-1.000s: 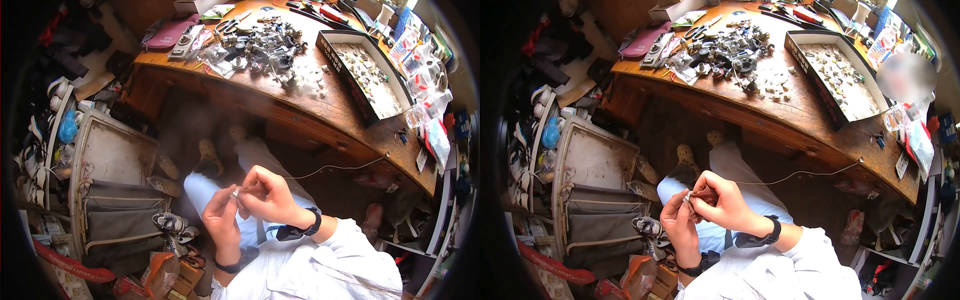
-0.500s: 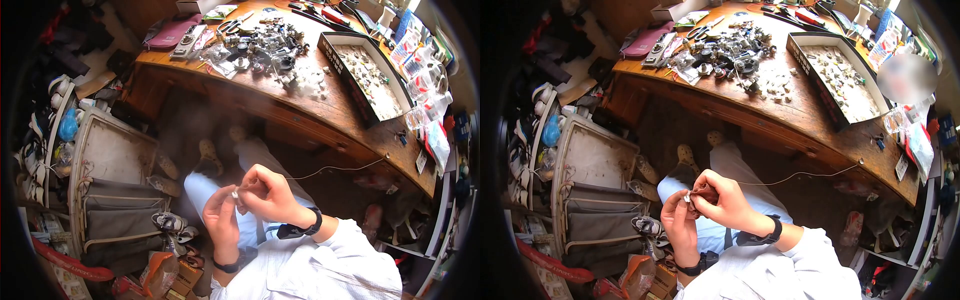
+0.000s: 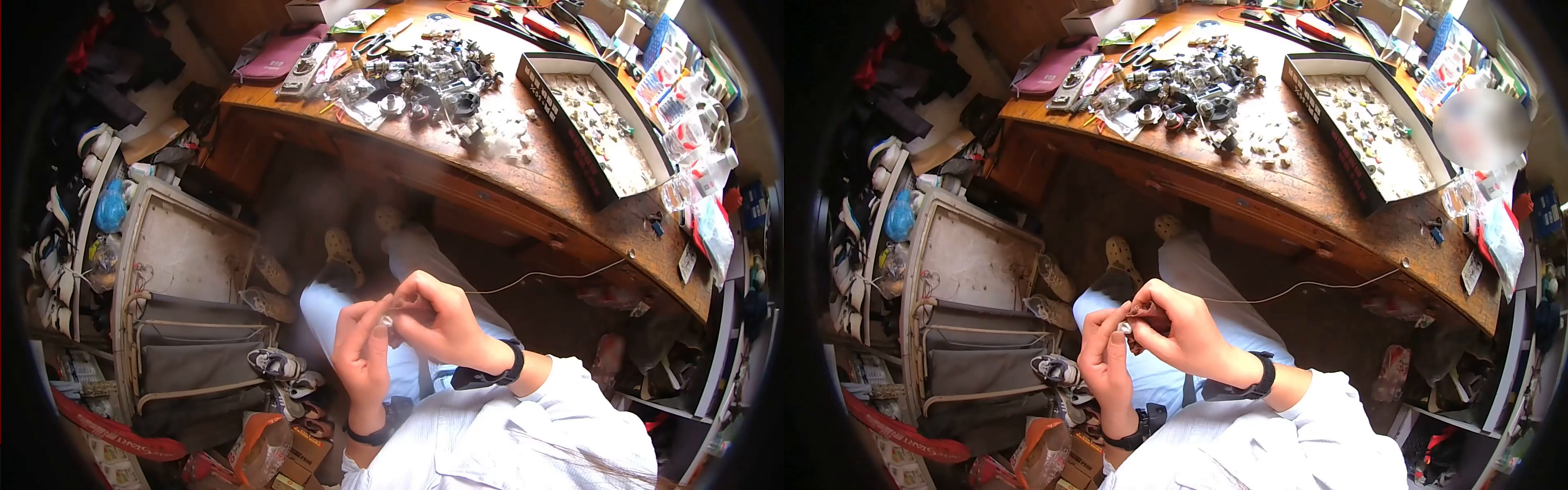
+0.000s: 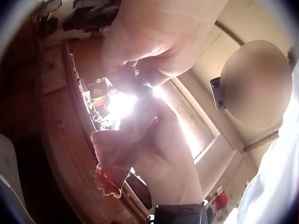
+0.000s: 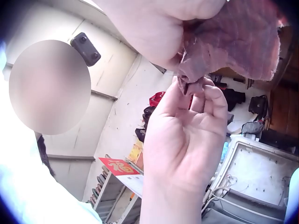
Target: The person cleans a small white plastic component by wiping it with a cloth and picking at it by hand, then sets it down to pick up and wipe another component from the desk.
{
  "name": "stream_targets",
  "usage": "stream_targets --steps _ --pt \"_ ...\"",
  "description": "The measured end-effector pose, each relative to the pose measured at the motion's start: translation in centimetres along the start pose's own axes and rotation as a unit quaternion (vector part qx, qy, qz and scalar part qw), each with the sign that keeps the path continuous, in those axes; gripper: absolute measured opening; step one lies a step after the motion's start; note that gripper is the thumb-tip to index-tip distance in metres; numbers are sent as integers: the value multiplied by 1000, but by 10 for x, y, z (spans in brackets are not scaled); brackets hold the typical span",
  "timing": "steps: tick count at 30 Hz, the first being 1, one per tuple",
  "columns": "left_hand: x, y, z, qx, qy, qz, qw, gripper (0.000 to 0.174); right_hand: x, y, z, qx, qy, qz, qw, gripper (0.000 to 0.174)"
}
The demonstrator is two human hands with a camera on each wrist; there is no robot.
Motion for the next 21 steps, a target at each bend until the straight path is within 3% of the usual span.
stream_targets --steps 6,8,12,15,21 --pt "5 1 -4 -8 28 0 1000 28 -2 1 0 21 -7 -28 999 8" --pt "13 5 -6 -20 148 56 987 29 -2 0 -1 30 -20 -24 999 9" --pt "21 7 -3 -27 181 85 979 26 -7 3 0 53 -6 -11 999 9" --pt "11 4 -1 -19 161 73 984 20 -5 4 1 43 -19 -16 999 9" --pt "-2 1 -1 -10 -18 24 999 16 -3 4 4 10 -54 -24 998 8"
Point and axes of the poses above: each hand's wrist, its own y-axis away from the middle knuckle, its own z-axis out of the back of the hand, x = y × z, the point moved 1 cm from there along -y, towards the middle knuckle, and after that the axes turned 9 degrees about z, right-handed, at the moved point
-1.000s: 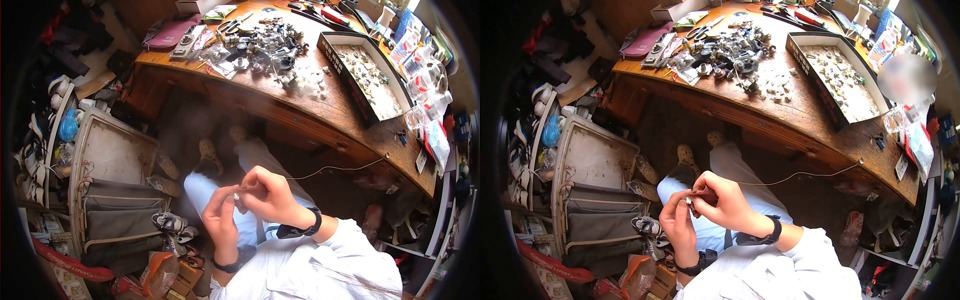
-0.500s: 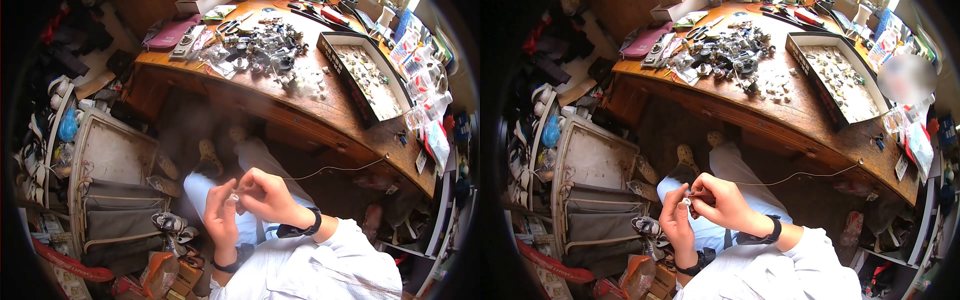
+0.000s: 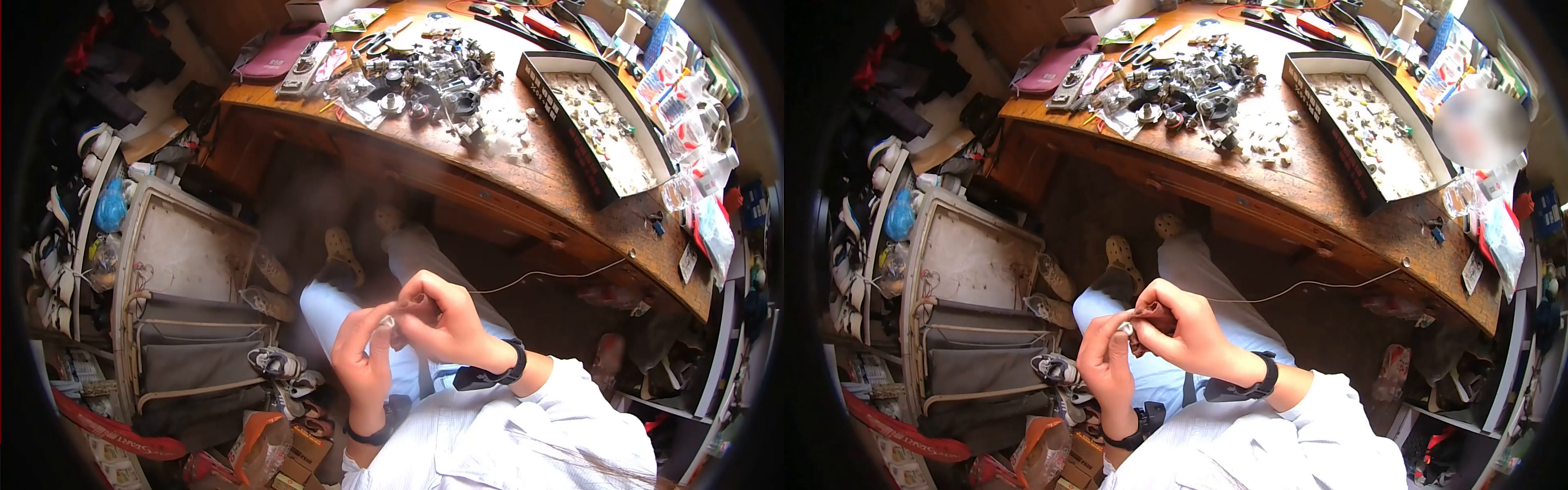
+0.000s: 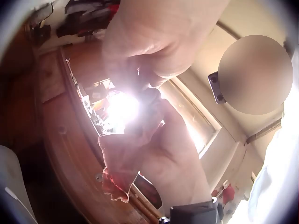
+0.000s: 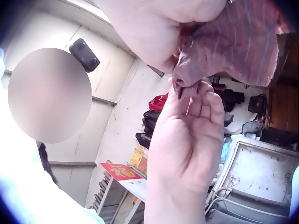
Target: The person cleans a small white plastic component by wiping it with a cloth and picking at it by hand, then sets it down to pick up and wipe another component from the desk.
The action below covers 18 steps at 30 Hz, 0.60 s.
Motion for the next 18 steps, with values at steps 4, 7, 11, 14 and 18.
stream_targets --steps 4,7,11,14,18 --pt "1 2 -4 -5 -40 -22 999 22 2 -1 1 -28 79 14 996 10" --pt "0 3 -5 -5 -24 -11 1000 25 0 0 2 -20 91 26 995 11" --pt "-1 -1 -2 18 -44 -36 998 30 -1 1 3 7 169 70 983 11" --pt "-3 -1 -1 29 -57 -20 998 30 0 0 2 -3 146 65 987 11" --pt "8 2 -1 29 -10 -1 1000 33 1 -1 -1 -30 82 39 995 11"
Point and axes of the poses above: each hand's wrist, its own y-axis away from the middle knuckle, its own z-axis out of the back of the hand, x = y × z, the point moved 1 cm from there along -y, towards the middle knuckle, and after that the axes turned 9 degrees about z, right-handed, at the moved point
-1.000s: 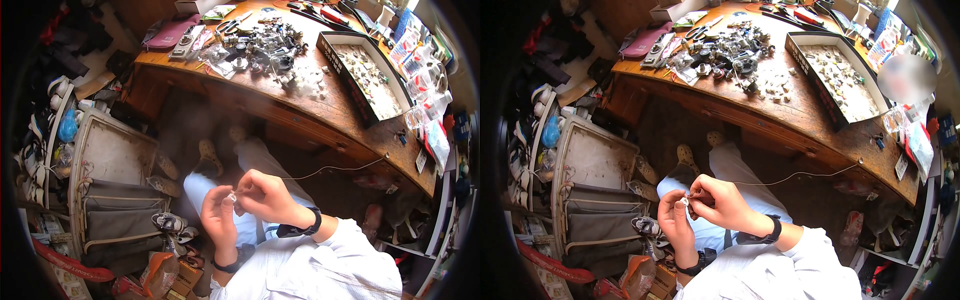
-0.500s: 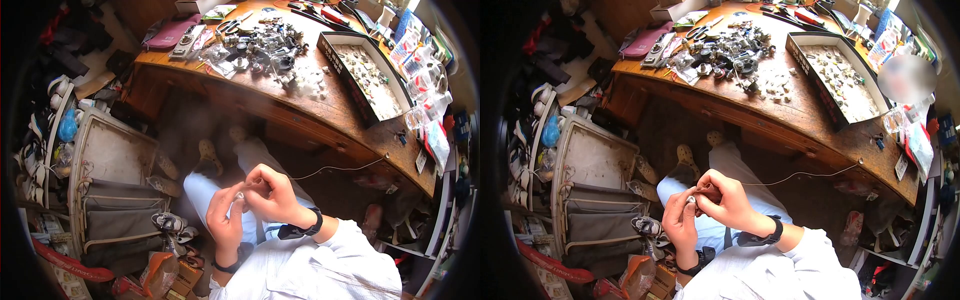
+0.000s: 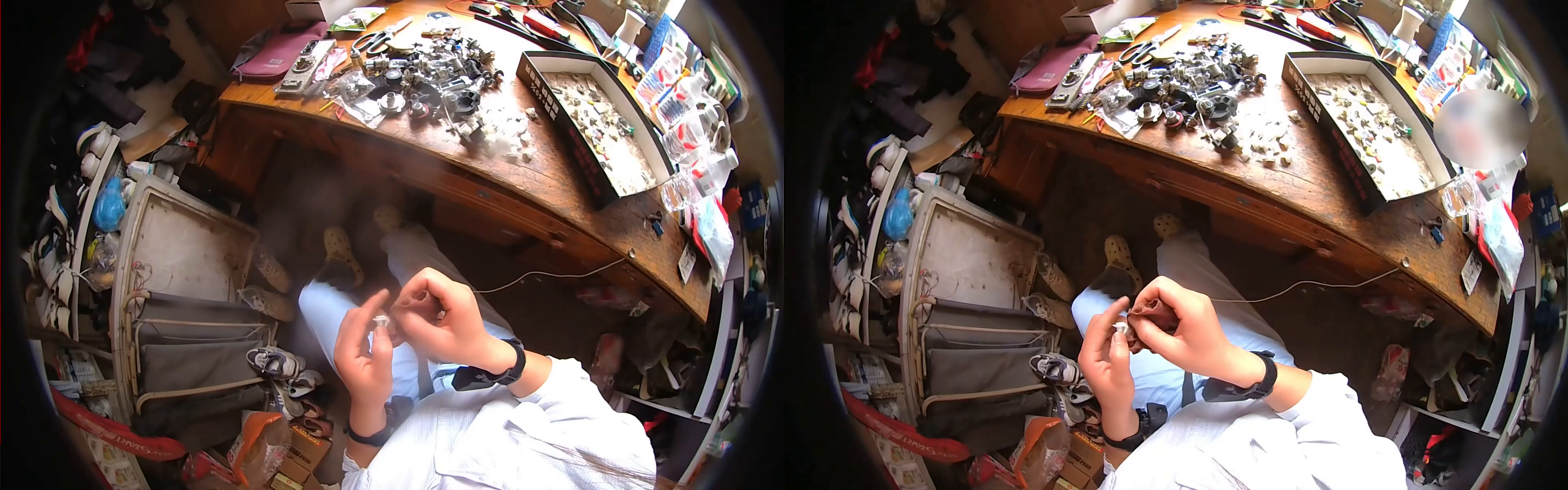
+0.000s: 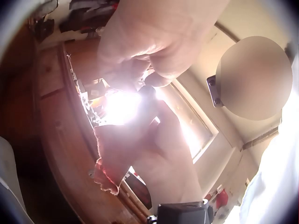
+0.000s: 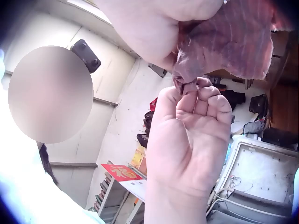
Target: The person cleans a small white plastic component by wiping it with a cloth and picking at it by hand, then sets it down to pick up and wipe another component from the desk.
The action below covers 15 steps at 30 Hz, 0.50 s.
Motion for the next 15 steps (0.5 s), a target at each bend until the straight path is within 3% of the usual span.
stream_targets --steps 2,6,11,15 --pt "-4 3 -4 -14 185 85 979 32 1 -1 -1 -20 -64 -26 997 11" --pt "7 4 -3 -25 208 69 975 26 1 -1 0 12 -93 -53 994 10" --pt "6 4 -3 0 192 67 979 17 1 -2 3 42 7 0 999 10" --pt "3 2 -4 -14 156 55 986 14 4 -3 4 35 1 -8 999 10"
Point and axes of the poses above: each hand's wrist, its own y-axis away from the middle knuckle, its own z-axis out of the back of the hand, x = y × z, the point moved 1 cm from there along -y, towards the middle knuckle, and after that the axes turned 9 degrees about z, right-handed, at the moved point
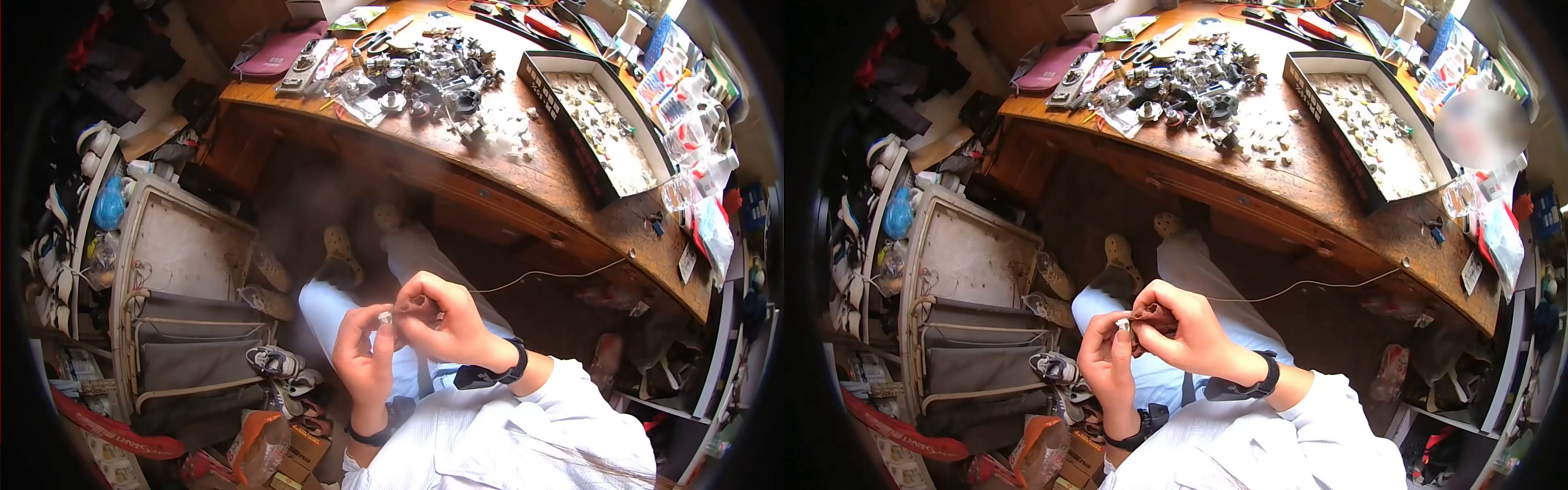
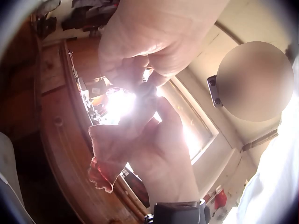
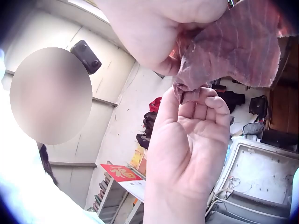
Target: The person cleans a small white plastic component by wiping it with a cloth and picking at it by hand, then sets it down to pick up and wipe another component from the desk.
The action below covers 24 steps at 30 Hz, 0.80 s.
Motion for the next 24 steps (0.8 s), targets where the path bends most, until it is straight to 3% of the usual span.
stream_targets --steps 5,8,12,14,24 --pt "-10 -2 -3 -34 -149 -69 986 20 -2 1 0 -8 -9 3 1000 9" --pt "-10 -2 -2 -32 -180 -68 981 22 -5 2 0 -7 2 10 1000 9" --pt "-5 -1 -1 -52 -166 -87 981 22 -4 1 -2 -11 -31 -4 999 10" --pt "-4 0 0 -68 -82 -60 993 23 -3 2 -2 -9 -45 -19 999 10" --pt "-5 3 3 -72 -87 -79 990 21 -7 2 -3 -23 -122 -41 991 5"
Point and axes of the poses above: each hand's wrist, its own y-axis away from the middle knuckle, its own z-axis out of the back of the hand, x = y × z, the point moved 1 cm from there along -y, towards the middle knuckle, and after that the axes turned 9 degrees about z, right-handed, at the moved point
